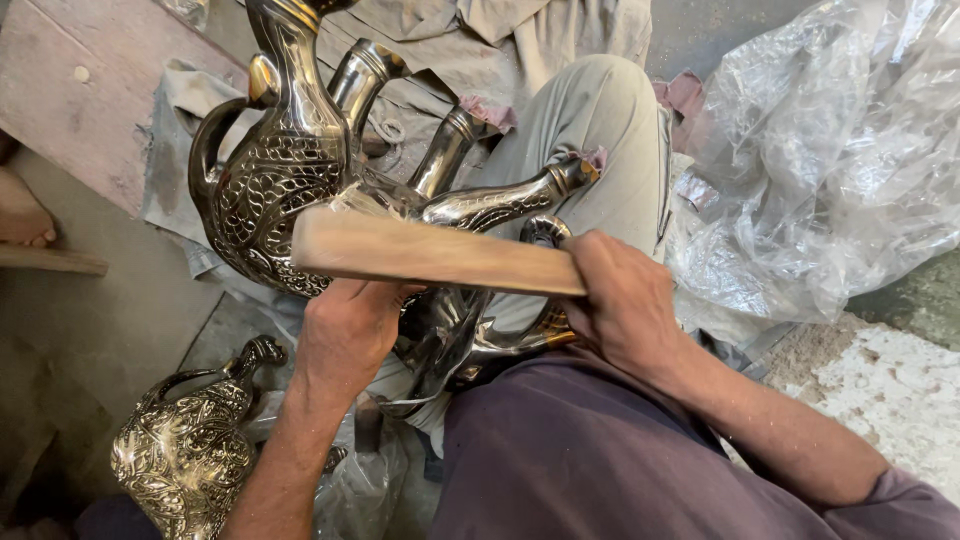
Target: The person uses a chisel and wooden mallet to engrave intricate patterns on a silver-colored metal object shaped like a peacock. They repeatedly strike the chisel to create detailed designs on the surface.
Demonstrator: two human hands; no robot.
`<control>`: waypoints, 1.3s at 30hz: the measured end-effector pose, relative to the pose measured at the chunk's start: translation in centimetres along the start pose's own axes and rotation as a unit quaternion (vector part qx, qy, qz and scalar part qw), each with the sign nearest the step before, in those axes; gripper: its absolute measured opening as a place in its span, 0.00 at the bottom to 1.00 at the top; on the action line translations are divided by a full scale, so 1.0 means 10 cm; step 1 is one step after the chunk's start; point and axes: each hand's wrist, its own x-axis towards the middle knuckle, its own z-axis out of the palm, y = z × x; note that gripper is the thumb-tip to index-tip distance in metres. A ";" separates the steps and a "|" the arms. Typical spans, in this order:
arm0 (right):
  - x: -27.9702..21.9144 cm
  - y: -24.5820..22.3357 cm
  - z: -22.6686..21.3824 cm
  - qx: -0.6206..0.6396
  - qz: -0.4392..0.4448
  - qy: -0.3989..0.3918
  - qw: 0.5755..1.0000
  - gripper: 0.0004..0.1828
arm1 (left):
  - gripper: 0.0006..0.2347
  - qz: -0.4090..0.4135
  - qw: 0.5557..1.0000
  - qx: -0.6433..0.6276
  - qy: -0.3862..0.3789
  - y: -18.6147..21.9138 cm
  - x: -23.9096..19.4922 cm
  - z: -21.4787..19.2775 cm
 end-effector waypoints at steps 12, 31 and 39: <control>0.10 -0.09 -0.03 0.011 0.001 -0.029 1.000 0.21 | 0.11 0.013 1.000 0.016 0.008 0.01 -0.06 0.00; 0.34 -0.20 -0.14 -0.050 -0.077 -0.022 0.996 0.30 | 0.09 -0.028 0.999 0.028 0.008 -0.19 -0.30 0.15; 0.41 -0.17 -0.06 -0.112 -0.097 -0.044 0.988 0.28 | 0.11 0.005 0.999 0.034 0.039 -0.15 -0.28 0.15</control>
